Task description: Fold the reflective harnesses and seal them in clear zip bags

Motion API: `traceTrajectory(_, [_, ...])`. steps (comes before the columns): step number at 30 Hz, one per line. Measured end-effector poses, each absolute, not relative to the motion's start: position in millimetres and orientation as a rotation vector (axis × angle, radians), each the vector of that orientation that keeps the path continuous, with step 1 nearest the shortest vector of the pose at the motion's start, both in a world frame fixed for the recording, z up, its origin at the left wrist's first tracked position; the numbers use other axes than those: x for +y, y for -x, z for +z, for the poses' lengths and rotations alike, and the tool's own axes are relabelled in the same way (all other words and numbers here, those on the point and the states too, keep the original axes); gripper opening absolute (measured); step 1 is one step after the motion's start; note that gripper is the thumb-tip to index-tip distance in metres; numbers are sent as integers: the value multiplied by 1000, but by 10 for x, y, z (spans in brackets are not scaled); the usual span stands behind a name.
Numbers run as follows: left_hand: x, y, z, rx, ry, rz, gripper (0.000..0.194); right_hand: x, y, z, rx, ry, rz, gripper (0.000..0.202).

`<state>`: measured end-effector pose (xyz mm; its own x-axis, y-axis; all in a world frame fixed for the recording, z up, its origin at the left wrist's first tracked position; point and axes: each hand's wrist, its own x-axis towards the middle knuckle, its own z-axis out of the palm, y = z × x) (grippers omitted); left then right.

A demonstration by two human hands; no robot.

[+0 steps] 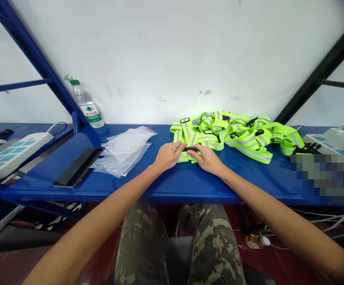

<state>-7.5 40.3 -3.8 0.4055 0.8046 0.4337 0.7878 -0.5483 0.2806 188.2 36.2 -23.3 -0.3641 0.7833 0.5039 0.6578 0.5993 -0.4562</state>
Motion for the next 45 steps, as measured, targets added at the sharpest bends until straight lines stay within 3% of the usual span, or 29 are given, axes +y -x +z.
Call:
traceTrajectory(4, [446, 60, -41, 1584, -2560, 724, 62, 404, -1852, -250, -2145, 1125, 172, 49])
traceTrajectory(8, [423, 50, -53, 1659, -2622, 707, 64, 438, -1835, -272, -2153, 1057, 78, 49])
traceTrajectory(13, [444, 65, -103, 1596, -2772, 722, 52, 469, -1814, -258, -2182, 1101, -33, 48])
traceTrajectory(18, [498, 99, -96, 1454, -2672, 805, 34, 428, -1849, -204, -2131, 1199, 86, 34])
traceTrajectory(22, [559, 113, -62, 1509, -2595, 713, 30, 271, -1893, -191, -2225, 1083, -33, 37])
traceTrajectory(26, [596, 100, -81, 1624, -2542, 683, 29, 157, -1902, -220, -2337, 941, -222, 53])
traceTrajectory(31, [532, 71, -108, 1627, -2645, 878, 26, 158, -1888, -258, -2351, 1014, -222, 46])
traceTrajectory(37, [330, 7, -79, 1558, -2848, 903, 47, 185, -1882, -228, -2411, 1048, -134, 38])
traceTrajectory(45, [267, -38, -64, 1604, -2982, 816, 51, 338, -1876, -204, -2318, 1120, 26, 29])
